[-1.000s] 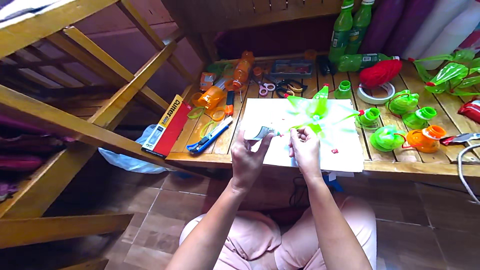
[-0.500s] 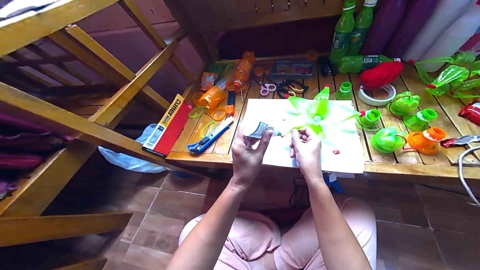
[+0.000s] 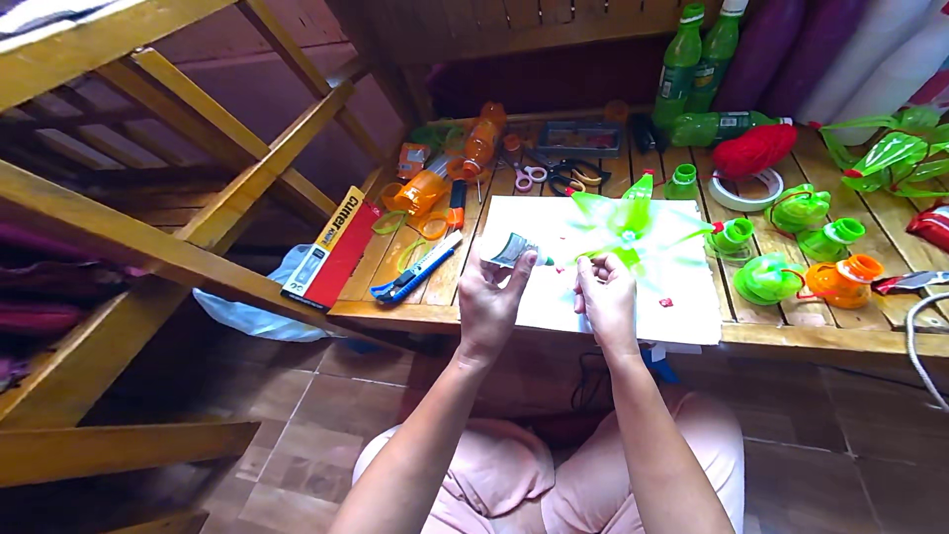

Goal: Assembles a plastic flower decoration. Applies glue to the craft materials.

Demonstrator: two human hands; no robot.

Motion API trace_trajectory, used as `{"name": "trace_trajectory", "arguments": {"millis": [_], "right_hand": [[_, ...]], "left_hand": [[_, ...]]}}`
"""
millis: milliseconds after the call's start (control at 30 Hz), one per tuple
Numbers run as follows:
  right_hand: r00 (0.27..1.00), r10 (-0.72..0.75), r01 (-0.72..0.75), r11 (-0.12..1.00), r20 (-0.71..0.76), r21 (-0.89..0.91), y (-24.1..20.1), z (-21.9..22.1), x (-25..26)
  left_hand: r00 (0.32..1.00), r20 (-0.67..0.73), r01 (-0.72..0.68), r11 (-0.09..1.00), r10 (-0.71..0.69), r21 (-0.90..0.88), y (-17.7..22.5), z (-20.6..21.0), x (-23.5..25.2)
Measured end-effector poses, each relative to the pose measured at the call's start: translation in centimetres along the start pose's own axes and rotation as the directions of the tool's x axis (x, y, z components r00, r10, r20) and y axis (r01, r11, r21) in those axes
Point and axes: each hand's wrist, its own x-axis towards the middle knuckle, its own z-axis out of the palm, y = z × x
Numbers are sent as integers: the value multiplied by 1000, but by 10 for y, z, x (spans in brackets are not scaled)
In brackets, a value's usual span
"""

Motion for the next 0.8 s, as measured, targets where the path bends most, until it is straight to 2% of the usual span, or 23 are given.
{"name": "trace_trajectory", "arguments": {"millis": [567,800], "right_hand": [[1000,4,-4,1000,8,-1,-1,-1,0],[1000,-2,3,1000,1,-20,-1,0,0]], "left_hand": [[997,-20,-69,997,70,24,5,0,-9],[999,-17,-41,999,41,-4,3,1,-11]]}}
